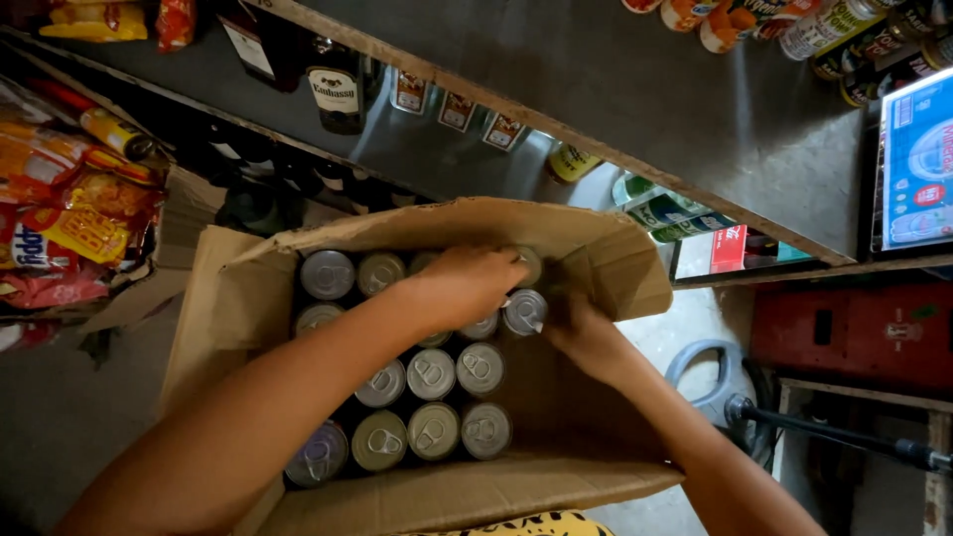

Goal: Packing various canned goods from a store shelf into a brown paper bag.

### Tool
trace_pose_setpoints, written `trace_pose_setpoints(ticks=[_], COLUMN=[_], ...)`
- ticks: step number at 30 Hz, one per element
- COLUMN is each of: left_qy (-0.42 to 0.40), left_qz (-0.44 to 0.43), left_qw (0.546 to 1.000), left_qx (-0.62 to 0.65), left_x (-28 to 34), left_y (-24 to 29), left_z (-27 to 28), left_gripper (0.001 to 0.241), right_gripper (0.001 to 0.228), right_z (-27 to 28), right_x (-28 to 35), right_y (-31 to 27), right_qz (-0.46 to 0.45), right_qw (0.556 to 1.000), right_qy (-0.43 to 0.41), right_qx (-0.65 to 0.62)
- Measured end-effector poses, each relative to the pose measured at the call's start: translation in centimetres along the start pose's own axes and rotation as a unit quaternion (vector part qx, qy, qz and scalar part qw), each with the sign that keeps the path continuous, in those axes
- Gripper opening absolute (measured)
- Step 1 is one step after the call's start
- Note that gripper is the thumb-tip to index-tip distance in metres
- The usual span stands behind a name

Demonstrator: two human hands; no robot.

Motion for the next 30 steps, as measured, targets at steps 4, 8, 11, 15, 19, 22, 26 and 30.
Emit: trace_pose_setpoints(ticks=[4,8,11,15,19,22,26,30], left_qy=[0.000,0.008,-0.024,-0.043,-0.001,0.033,0.002,0.005], left_qz=[-0.008,-0.021,0.004,-0.014,-0.027,-0.055,-0.072,-0.057], left_qw=[0.999,0.999,0.998,0.997,0.998,0.994,0.989,0.993], left_qx=[-0.036,-0.045,-0.059,-0.064,-0.062,-0.085,-0.128,-0.106], left_x=[0.0,-0.1,-0.3,-0.2,-0.5,-0.8,-0.7,-0.8], left_y=[-0.2,-0.7,-0.8,-0.7,-1.6,-2.2,-1.7,-1.7], left_z=[-0.3,-1.2,-1.7,-1.6,-3.2,-5.0,-4.3,-4.3], left_gripper=[0.033,0.054,0.055,0.046,0.046,0.044,0.043,0.039], right_gripper=[0.049,0.044,0.043,0.044,0.050,0.052,0.051,0.051], right_z=[-0.8,-1.4,-1.3,-1.5,-2.0,-1.8,-1.6,-2.0], right_x=[-0.1,-1.0,-1.4,-1.2,-1.1,-0.9,-0.8,-0.9], right_y=[1.2,4.7,4.8,4.3,2.7,1.9,1.4,2.3], right_qz=[-0.129,-0.158,-0.190,-0.200,-0.199,-0.201,-0.207,-0.213], right_qw=[0.984,0.961,0.939,0.932,0.943,0.941,0.941,0.936], right_qy=[-0.086,-0.124,-0.122,-0.127,-0.150,-0.168,-0.182,-0.184], right_qx=[-0.090,-0.190,-0.261,-0.274,-0.220,-0.214,-0.195,-0.209])
Point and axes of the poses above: each hand's wrist, its own x-axis away from the middle knuckle, its own z-axis out of the back of the hand, y = z × x, the point moved 2 cm from there along -x, towards the middle knuckle, and after that the axes turned 7 degrees about -x, right-handed, at the moved point
